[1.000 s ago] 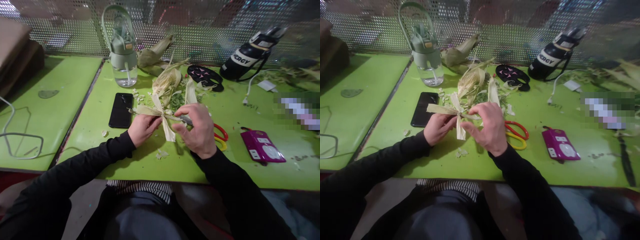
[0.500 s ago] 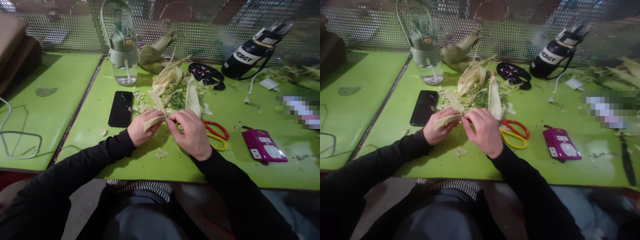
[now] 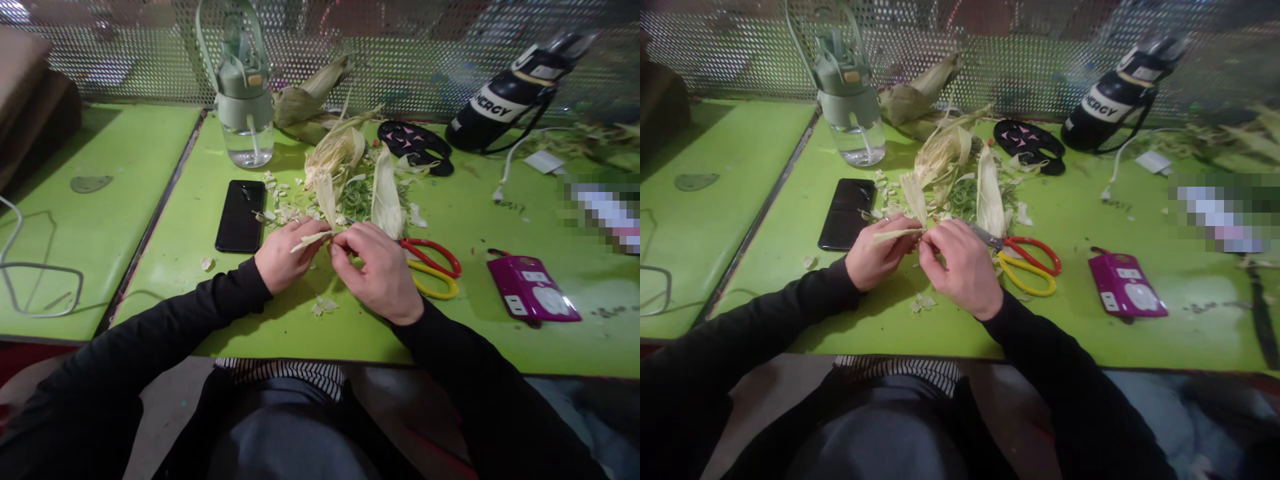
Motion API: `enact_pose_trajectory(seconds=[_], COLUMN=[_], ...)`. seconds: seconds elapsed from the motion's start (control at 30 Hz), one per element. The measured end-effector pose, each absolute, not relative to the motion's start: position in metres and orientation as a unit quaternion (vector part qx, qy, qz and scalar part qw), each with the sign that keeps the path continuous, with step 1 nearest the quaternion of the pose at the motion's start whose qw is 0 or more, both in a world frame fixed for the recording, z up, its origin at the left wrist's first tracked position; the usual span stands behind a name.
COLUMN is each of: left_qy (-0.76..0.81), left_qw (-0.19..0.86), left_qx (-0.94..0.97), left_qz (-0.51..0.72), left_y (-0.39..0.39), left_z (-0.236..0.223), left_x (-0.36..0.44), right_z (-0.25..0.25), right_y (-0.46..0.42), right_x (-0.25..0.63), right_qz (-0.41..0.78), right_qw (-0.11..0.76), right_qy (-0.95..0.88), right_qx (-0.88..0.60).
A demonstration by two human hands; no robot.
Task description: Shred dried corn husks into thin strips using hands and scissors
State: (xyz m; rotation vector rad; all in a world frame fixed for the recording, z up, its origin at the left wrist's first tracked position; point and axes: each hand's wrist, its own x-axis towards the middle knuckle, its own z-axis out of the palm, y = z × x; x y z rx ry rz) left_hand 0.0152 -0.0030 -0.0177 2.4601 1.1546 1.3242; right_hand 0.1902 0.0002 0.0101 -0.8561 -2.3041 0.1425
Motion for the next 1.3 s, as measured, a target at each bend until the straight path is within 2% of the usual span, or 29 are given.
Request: enact_pose_trajectory(seconds=[0.1,0.23,0.3,0.4,0.63,0.73,0.93,1.2,1.3], left_qy=[0.397,0.414,0.392,0.357,0.379,0.388,0.393,0.411,0.415], left_qw=[0.143,0.387,0.471,0.516,0.585,0.569,0.445,0.166,0.096], left_qx=[0.797,0.711,0.67,0.647,0.525,0.519,0.599,0.759,0.778], left_qz=[0.433,0.416,0.419,0.434,0.488,0.506,0.537,0.476,0.461], left_y=[0.001,0.008,0.009,0.008,0.004,0.003,-0.001,-0.006,-0.008], left_z=[-0.016,-0.012,-0.01,-0.009,-0.014,-0.015,-0.02,-0.011,-0.01], left_x=[0.014,0.01,0.01,0.011,0.016,0.018,0.018,0.009,0.009], right_z=[0.01,0.015,0.017,0.015,0.012,0.013,0.014,0.013,0.013], right_y=[0.004,0.01,0.011,0.01,0.004,0.001,-0.001,-0.004,-0.006], right_x=[0.192,0.198,0.2,0.2,0.195,0.193,0.193,0.192,0.19], right_qz=[0.05,0.079,0.082,0.076,0.042,0.047,0.08,0.068,0.048], right_qw=[0.332,0.383,0.374,0.335,0.373,0.379,0.371,0.345,0.353], right_qy=[-0.883,-0.847,-0.844,-0.86,-0.851,-0.849,-0.846,-0.861,-0.864], right_qx=[-0.327,-0.36,-0.375,-0.378,-0.367,-0.365,-0.375,-0.368,-0.355])
